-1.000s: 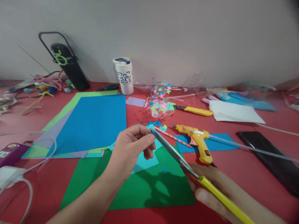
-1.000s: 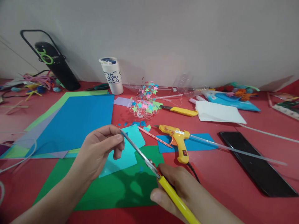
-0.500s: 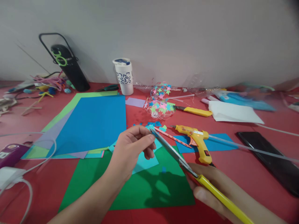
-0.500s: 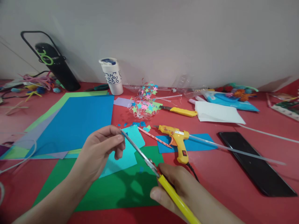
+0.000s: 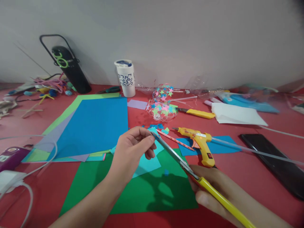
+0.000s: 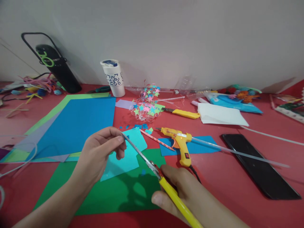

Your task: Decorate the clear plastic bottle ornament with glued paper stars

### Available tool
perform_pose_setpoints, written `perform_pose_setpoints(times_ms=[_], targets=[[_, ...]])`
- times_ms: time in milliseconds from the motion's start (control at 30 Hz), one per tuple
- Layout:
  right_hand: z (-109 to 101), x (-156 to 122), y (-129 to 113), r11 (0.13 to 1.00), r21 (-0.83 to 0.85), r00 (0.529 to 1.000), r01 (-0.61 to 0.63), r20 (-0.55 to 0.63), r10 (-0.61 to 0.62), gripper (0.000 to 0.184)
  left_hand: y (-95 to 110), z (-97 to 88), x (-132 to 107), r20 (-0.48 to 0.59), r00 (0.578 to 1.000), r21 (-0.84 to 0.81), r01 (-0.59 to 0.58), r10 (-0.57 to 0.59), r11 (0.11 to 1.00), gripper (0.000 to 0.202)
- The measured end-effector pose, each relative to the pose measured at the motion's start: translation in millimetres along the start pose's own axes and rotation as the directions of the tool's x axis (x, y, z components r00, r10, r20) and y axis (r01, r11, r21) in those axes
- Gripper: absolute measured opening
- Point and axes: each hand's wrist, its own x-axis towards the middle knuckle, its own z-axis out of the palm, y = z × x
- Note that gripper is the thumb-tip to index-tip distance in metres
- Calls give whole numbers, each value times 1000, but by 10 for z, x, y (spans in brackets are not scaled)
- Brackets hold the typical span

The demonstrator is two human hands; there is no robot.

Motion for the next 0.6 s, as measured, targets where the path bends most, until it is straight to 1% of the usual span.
perform_pose_setpoints(times_ms=[67, 167, 367, 533, 600], targets=[[4, -24, -5, 1000, -9, 1000, -15, 19, 15, 41, -7, -2, 3, 6, 1000, 0, -9, 9, 1000, 10], [13, -58, -14, 1000, -20, 1000, -18, 12, 18, 42, -18, 0, -4, 5, 1000, -23, -30, 30, 999, 8], [-6, -71, -59, 997, -10, 993, -80, 83, 81, 45, -41, 15, -47, 14, 999, -65, -38, 39, 997, 6], [9, -93, 24, 989, 100, 990, -110, 94, 100, 45, -48, 30, -65, 36, 999, -128, -16, 21, 992, 7], [5, -99, 73, 985, 132, 988, -108, 126, 91, 44, -49, 34, -70, 46, 999, -148, -1, 8, 989, 7]])
